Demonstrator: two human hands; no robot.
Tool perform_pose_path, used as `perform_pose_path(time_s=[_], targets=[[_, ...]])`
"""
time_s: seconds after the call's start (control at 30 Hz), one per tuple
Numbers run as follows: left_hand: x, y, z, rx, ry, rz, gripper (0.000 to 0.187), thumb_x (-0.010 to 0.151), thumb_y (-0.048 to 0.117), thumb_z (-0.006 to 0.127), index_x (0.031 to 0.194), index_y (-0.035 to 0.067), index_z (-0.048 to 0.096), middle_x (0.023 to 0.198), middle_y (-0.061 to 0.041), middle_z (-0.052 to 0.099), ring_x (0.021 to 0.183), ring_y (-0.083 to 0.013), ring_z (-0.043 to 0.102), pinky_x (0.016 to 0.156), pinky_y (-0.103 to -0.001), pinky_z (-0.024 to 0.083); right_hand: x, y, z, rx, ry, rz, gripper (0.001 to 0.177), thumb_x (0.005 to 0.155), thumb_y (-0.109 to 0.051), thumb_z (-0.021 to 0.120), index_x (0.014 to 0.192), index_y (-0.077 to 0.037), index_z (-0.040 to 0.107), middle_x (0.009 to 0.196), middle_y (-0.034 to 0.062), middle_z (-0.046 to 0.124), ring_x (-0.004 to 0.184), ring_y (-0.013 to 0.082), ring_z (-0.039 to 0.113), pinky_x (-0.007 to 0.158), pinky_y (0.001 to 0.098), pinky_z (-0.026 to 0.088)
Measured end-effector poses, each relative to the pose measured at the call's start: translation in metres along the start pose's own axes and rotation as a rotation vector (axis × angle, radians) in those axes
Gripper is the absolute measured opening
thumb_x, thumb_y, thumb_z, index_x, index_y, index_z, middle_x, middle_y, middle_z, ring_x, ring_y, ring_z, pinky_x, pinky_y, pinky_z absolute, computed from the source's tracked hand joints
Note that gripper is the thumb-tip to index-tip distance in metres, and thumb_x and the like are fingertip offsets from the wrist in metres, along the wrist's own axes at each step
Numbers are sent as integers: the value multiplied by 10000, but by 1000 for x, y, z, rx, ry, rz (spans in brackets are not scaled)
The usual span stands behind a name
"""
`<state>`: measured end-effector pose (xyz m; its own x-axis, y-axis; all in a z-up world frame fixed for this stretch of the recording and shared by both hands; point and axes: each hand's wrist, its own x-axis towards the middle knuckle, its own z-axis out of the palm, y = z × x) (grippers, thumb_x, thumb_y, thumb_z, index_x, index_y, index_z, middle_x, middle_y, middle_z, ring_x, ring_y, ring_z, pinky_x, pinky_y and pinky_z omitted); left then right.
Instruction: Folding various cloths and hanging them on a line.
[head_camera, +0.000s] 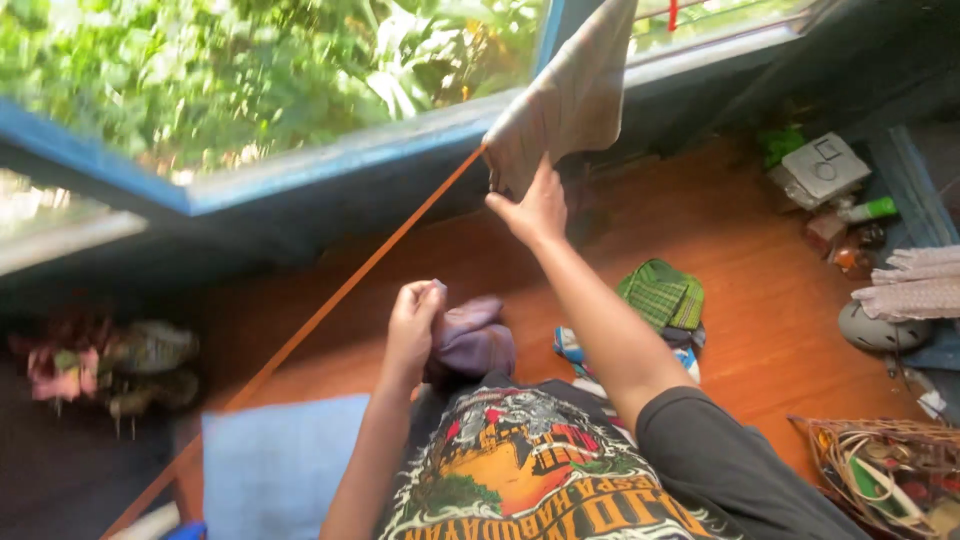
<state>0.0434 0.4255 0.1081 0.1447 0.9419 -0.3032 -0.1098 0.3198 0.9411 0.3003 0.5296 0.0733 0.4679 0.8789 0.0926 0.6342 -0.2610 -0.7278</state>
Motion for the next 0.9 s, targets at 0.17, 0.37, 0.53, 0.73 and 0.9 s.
perform_pose_path(time_s=[0.17, 0.37, 0.53, 0.73, 0.9], targets=[[87, 26, 33, 154, -145, -174, 259, 976, 257, 646, 1159, 75, 640, 991, 26, 689, 856, -29, 600, 748, -207, 506, 46, -25, 24, -132, 44, 274, 1364, 593, -511, 924, 1585, 3, 141, 1320, 226, 532, 1238, 415, 519, 987, 508, 456], [135, 35, 49, 362, -324, -310, 277, 980, 279, 632, 1182, 91, 626, 862, 13, 639, 670, -49, 537, 550, -216, 433, 74, 19, 65, -151, 141, 303, 913, 770, -338, 802, 1504, -39, 351, 1270, 211, 598, 1204, 412, 561, 945, 525, 491], [164, -1, 46, 309, -374, -302, 265, 984, 259, 651, 1162, 63, 638, 845, -16, 616, 686, -78, 521, 594, -240, 413, 73, 6, 53, 42, 318, 252, 402, 903, -191, 636, 1299, -119, 636, 1117, 210, 707, 1095, 430, 633, 921, 518, 512], [172, 6, 40, 414, -342, -192, 263, 987, 275, 656, 1155, 73, 654, 909, 2, 669, 808, -70, 581, 734, -242, 483, 59, -6, 48, 77, 398, 113, 292, 896, -194, 671, 1168, -86, 681, 1002, 236, 716, 985, 456, 672, 837, 512, 546], [175, 13, 46, 378, -360, -260, 278, 990, 288, 644, 1171, 77, 633, 868, 3, 655, 773, -64, 571, 699, -241, 481, 46, -42, 19, 168, 471, -55, 310, 935, -222, 719, 1165, -25, 654, 950, 250, 702, 931, 478, 671, 772, 506, 558]])
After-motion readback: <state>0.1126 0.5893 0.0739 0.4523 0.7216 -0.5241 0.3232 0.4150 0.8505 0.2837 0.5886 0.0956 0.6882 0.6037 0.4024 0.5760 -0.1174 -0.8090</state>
